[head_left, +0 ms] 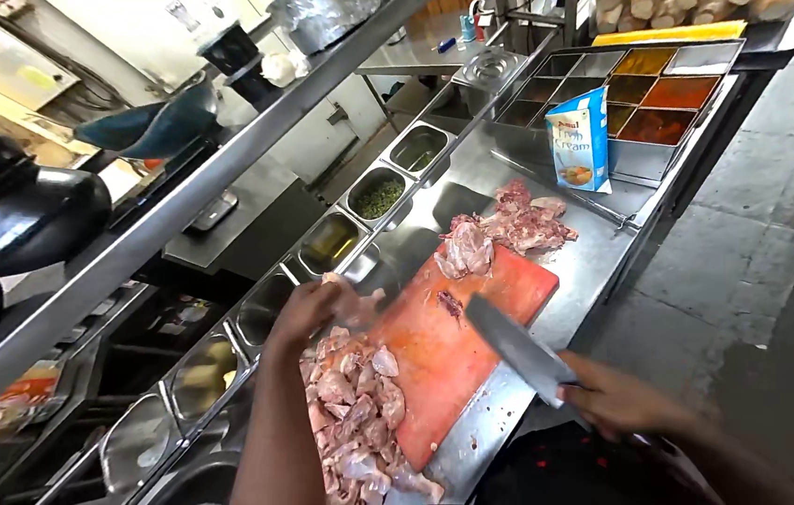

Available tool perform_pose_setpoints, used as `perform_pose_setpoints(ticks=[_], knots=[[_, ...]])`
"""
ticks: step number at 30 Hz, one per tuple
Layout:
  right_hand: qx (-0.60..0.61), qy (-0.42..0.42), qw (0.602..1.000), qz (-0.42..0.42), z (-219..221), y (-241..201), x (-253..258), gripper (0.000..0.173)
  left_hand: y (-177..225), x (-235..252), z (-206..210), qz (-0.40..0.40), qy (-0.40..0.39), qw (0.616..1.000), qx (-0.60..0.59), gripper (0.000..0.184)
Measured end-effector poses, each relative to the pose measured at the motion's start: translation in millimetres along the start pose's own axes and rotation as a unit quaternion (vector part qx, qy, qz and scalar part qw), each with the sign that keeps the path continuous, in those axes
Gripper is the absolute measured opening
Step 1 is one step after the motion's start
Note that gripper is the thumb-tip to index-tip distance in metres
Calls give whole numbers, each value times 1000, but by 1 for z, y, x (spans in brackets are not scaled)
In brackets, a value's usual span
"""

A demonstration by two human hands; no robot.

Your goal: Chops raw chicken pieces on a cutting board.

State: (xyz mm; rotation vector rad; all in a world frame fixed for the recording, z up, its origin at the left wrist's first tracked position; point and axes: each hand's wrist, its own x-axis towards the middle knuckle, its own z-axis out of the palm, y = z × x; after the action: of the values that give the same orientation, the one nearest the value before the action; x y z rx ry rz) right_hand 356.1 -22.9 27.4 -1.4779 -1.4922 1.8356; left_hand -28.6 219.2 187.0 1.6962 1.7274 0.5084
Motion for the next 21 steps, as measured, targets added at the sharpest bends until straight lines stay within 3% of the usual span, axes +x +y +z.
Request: perform_pose_setpoints(ticks=[2, 4, 8, 11, 13, 15, 17, 21], knots=[[-48, -82, 995, 26, 11, -37, 34, 42, -2, -3, 2, -30, 23, 998, 47, 34], [-118, -108, 986, 43, 14, -61, 69, 42, -5, -6, 15, -58, -1, 990, 130, 39], [-182, 18, 982, 52, -28, -65, 93, 39, -25, -19, 100, -66, -97, 973, 201, 50], [-271, 89, 958, 38, -61, -58, 100, 29, -40, -36, 163, -39, -243, 964, 103, 40], [-316, 107, 942, 34, -60, -60, 96, 26, -48, -36, 167, -20, -178, 979, 98, 31], [-329, 133, 934, 30, -48, -63, 91, 24, -60, -28, 155, -5, -84, 977, 195, 41], [-306, 159, 939, 6, -31, -62, 85, 22, -83, -16, 152, 48, -95, 958, 267, 59], [-262, 169, 950, -17, 3, -72, 68, 22, -93, -11, 155, 165, -165, 899, 371, 42]])
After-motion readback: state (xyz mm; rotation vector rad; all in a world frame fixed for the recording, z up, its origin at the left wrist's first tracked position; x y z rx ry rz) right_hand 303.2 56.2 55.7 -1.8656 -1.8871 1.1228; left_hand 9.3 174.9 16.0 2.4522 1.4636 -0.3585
